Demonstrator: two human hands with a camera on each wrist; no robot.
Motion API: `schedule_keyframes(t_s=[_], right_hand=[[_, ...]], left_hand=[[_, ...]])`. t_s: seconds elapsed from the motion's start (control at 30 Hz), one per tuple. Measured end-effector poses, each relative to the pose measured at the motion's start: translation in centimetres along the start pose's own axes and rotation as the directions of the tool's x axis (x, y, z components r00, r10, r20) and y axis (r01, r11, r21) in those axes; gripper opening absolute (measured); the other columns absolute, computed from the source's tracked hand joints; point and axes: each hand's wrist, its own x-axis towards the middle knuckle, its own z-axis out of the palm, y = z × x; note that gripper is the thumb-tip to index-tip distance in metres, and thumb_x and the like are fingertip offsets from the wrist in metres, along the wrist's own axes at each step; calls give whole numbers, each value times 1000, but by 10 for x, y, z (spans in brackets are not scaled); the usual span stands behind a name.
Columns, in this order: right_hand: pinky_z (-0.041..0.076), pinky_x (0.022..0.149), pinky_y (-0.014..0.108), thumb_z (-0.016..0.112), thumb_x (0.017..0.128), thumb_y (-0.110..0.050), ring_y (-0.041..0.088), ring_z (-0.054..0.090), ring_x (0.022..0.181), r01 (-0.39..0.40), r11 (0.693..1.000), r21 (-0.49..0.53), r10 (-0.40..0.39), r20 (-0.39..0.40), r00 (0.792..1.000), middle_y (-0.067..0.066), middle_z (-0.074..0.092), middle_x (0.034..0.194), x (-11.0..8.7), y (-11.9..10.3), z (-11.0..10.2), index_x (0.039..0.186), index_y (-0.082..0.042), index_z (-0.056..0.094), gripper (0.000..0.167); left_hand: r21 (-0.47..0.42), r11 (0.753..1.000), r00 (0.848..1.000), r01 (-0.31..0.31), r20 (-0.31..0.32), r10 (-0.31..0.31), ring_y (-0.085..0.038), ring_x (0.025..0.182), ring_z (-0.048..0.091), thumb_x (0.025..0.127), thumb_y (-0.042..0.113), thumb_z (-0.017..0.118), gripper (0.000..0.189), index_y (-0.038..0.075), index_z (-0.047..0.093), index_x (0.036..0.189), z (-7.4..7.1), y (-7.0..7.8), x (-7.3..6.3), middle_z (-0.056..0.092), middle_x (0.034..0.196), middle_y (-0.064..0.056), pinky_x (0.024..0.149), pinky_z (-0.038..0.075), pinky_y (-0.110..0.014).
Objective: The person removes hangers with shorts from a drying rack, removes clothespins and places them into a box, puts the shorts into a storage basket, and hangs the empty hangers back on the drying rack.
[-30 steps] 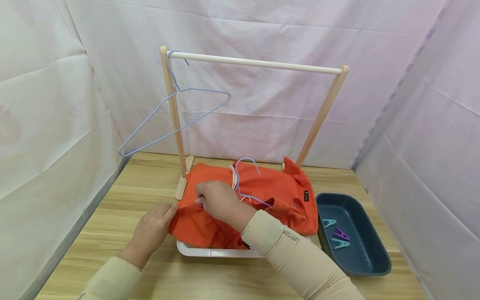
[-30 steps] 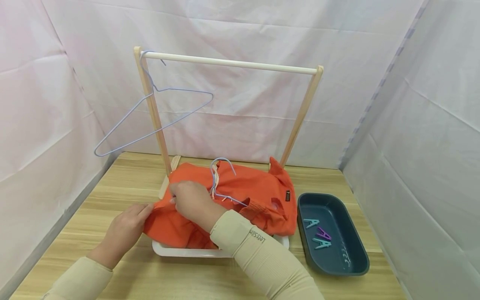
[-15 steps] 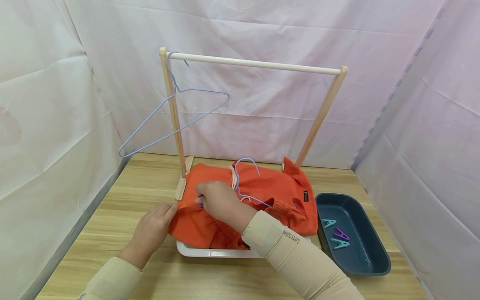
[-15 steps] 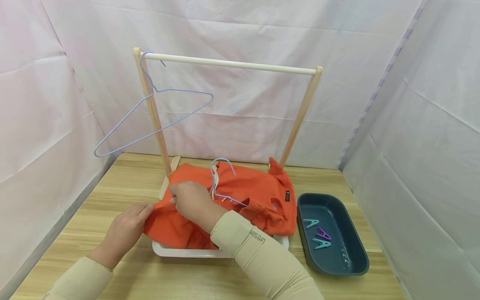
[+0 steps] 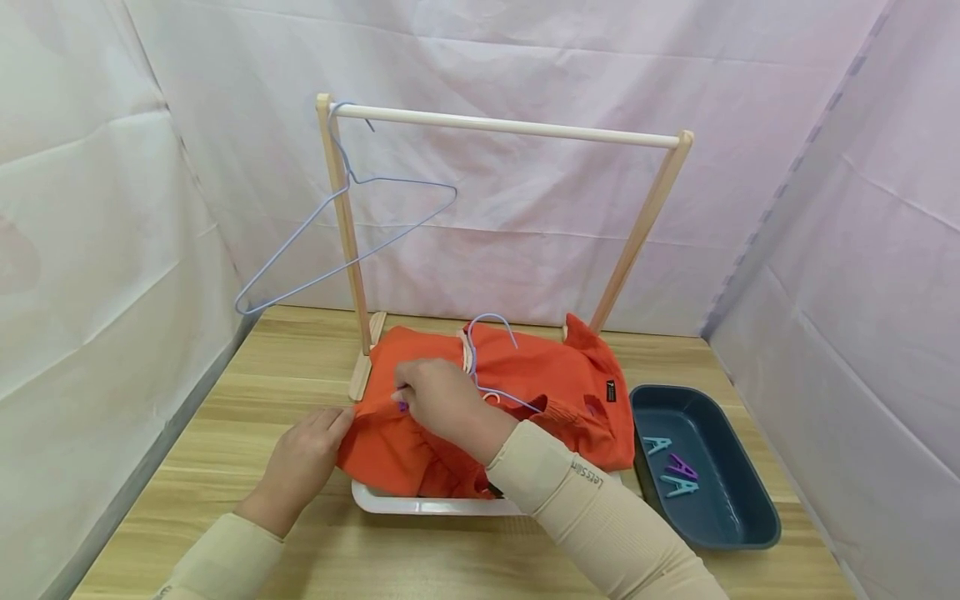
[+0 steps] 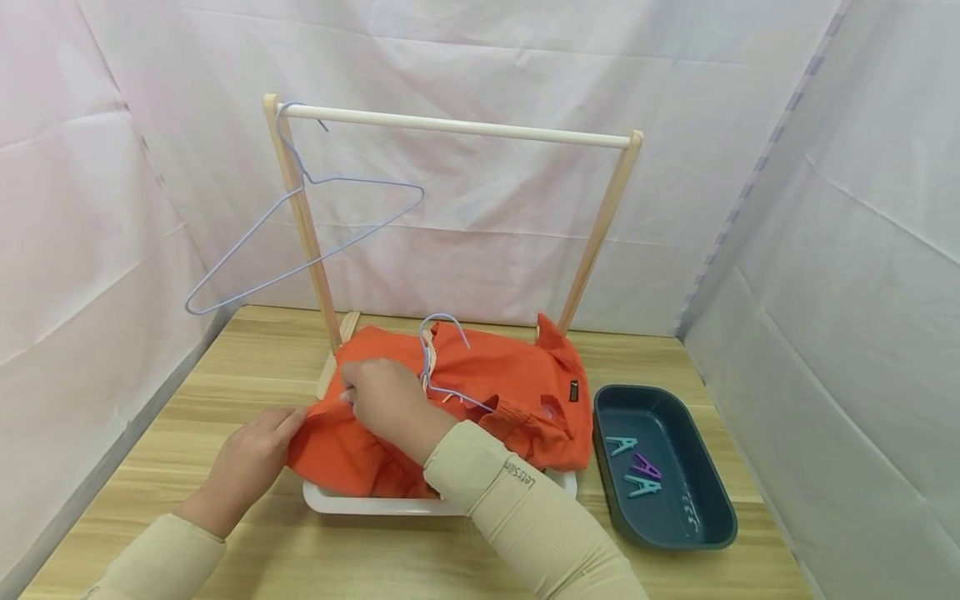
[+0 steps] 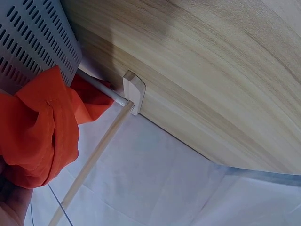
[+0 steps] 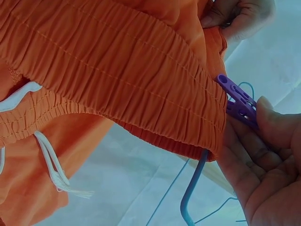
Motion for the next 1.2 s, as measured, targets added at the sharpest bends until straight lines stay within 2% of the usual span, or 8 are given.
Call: schedule_keyframes(t_s=[0.17, 0.33, 0.47, 0.57, 0.7, 0.97, 1.2], right_hand=[[48, 61, 18, 70, 89, -21, 4, 56, 65, 3, 1000, 10, -3, -17, 1000, -10, 60, 67, 0, 0, -3, 79, -17, 66, 11], [47, 63, 16, 69, 90, -20, 5, 53, 65, 15, 999, 36, -14, -24, 1000, -9, 57, 68, -1, 0, -8, 80, -16, 66, 11], [49, 67, 15, 69, 90, -20, 6, 54, 67, 26, 998, 51, -24, -41, 999, -8, 60, 72, -4, 0, -12, 83, -15, 67, 8], [50, 68, 16, 69, 89, -20, 6, 56, 69, 37, 997, 63, -32, -66, 997, -7, 62, 75, -7, 1, -15, 85, -15, 68, 7], [51, 69, 18, 70, 89, -20, 7, 60, 74, 55, 994, 92, -45, -113, 993, -6, 67, 81, -13, 2, -19, 87, -15, 68, 6], [53, 75, 26, 71, 87, -18, 12, 64, 84, 95, 987, 130, -72, -173, 982, -3, 69, 93, -30, 4, -37, 93, -12, 67, 10], [53, 73, 25, 73, 85, -13, 11, 60, 82, 128, 983, 132, -92, -249, 964, -2, 68, 93, -49, 10, -51, 98, -9, 68, 14]], left_hand=[[-2, 1000, 1000, 7, 6, -7, -32, 72, 63, 59, -19, 74, 44, -7, 65, 101, 0, 0, 1, 65, 82, -17, 62, 57, -43], [-8, 1000, 1000, 10, 6, -10, -32, 73, 64, 62, -18, 73, 42, -7, 65, 102, 0, 0, 2, 65, 83, -18, 63, 57, -44], [-15, 1000, 1000, 2, 2, -2, -33, 73, 63, 74, -16, 65, 28, -8, 65, 102, 1, -1, 1, 65, 82, -19, 62, 57, -45], [-12, 1000, 1000, 2, 8, -2, -33, 73, 63, 73, -16, 66, 30, -8, 65, 101, 1, -1, 0, 65, 82, -19, 63, 57, -44], [-6, 1000, 1000, 8, 15, -8, -32, 73, 63, 60, -19, 72, 43, -8, 65, 101, 1, 0, 0, 65, 83, -17, 63, 57, -44], [-6, 1000, 1000, 7, 2, -7, -33, 72, 64, 69, -20, 67, 34, -8, 66, 101, 1, 0, -1, 65, 82, -18, 63, 57, -44], [2, 1000, 1000, 0, -5, 0, -33, 72, 64, 57, -21, 74, 46, -8, 66, 100, 0, 0, 1, 65, 83, -19, 62, 57, -44]])
